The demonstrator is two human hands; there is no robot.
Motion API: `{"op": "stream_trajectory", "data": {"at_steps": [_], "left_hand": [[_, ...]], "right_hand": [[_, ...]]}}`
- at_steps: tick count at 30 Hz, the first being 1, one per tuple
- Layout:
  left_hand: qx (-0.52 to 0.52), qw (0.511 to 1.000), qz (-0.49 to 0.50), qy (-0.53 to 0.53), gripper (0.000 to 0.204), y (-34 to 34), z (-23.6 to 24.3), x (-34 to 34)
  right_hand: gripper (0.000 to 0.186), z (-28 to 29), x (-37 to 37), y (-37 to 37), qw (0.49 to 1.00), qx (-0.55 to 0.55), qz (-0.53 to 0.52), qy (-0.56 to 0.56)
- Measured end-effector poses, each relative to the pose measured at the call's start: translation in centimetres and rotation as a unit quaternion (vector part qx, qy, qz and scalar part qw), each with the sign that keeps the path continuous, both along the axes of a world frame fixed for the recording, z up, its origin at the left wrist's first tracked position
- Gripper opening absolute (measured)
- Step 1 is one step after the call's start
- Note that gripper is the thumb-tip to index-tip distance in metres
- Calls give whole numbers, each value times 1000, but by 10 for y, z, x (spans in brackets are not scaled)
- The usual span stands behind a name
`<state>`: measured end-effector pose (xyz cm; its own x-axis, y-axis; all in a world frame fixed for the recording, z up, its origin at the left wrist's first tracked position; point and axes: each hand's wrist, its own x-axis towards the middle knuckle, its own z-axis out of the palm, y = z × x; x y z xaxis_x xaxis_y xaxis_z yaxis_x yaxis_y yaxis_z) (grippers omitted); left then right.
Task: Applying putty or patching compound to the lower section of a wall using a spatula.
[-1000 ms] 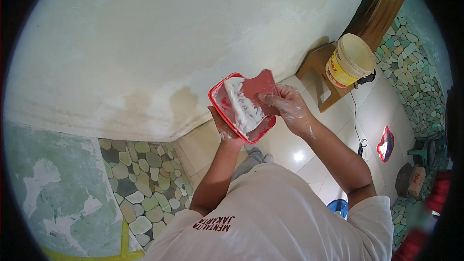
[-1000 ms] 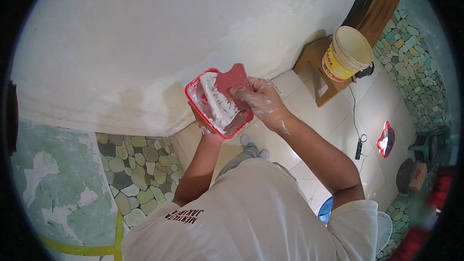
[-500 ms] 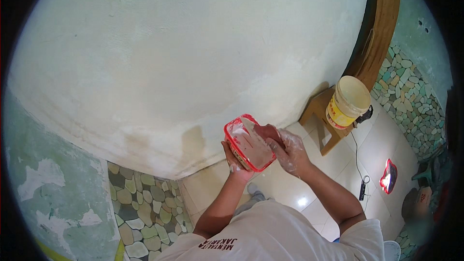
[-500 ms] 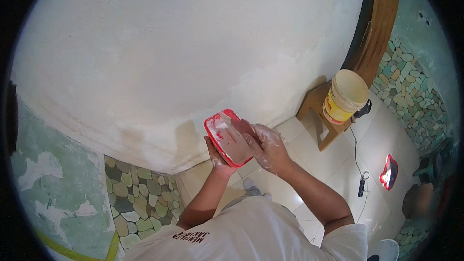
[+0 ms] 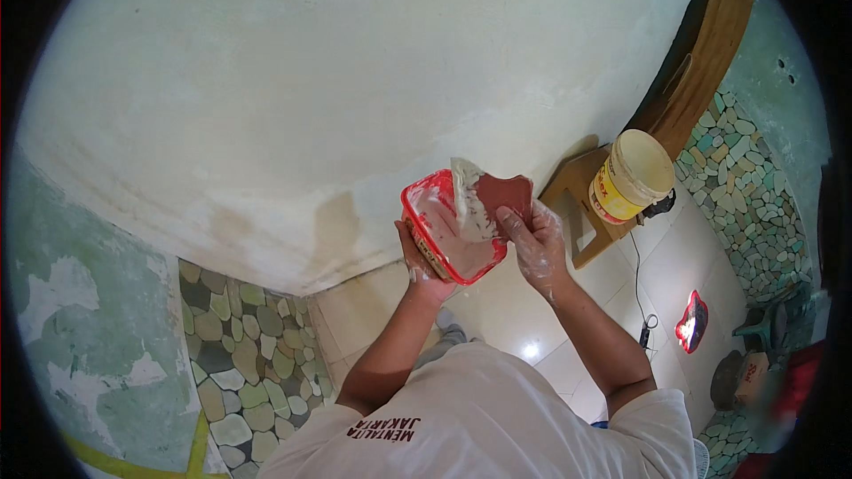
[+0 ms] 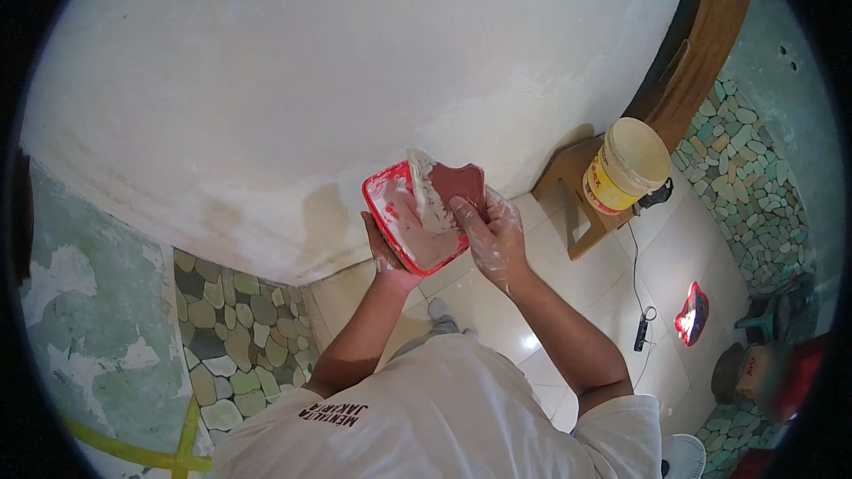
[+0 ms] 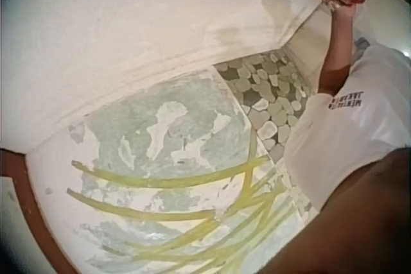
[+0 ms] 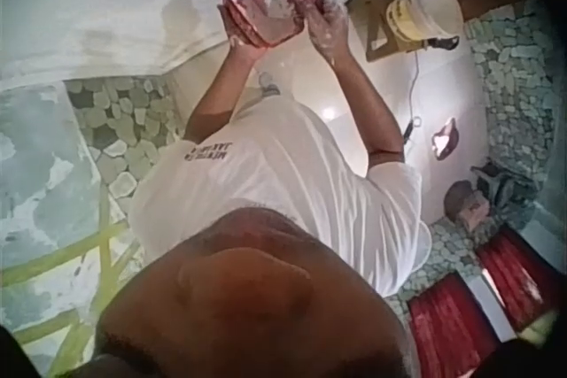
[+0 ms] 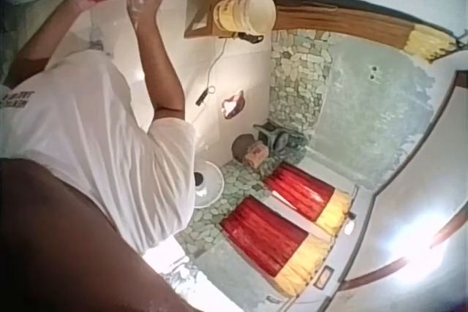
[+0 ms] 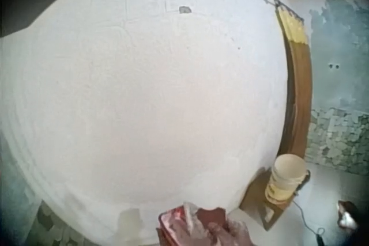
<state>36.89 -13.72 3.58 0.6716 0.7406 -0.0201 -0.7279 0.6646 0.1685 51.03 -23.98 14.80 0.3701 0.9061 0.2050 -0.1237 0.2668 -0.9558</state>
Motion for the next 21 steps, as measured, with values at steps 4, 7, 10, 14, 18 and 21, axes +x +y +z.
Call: {"op": "stream_trajectory", "data": {"at_steps": [4,7,10,14,18,21], "left_hand": [[29,999,10,9,84,-6,17,4],[17,999,-16,22,86,-10,19,1],[26,999,-8,27,88,-11,21,1],[25,999,-27,35,88,-16,31,2],[37,998,-43,29,90,-18,34,3],[21,999,-31,21,90,-23,41,6]], "right_hand": [[24,2,-5,-2,999,6,-17,27],[23,8,-9,-10,999,26,-17,-23],[23,14,-10,-16,992,52,-17,-113],[23,7,-9,-20,970,136,-35,-201],[24,15,-2,-21,945,165,-38,-279],[25,20,-1,-22,940,202,-55,-270]]}}
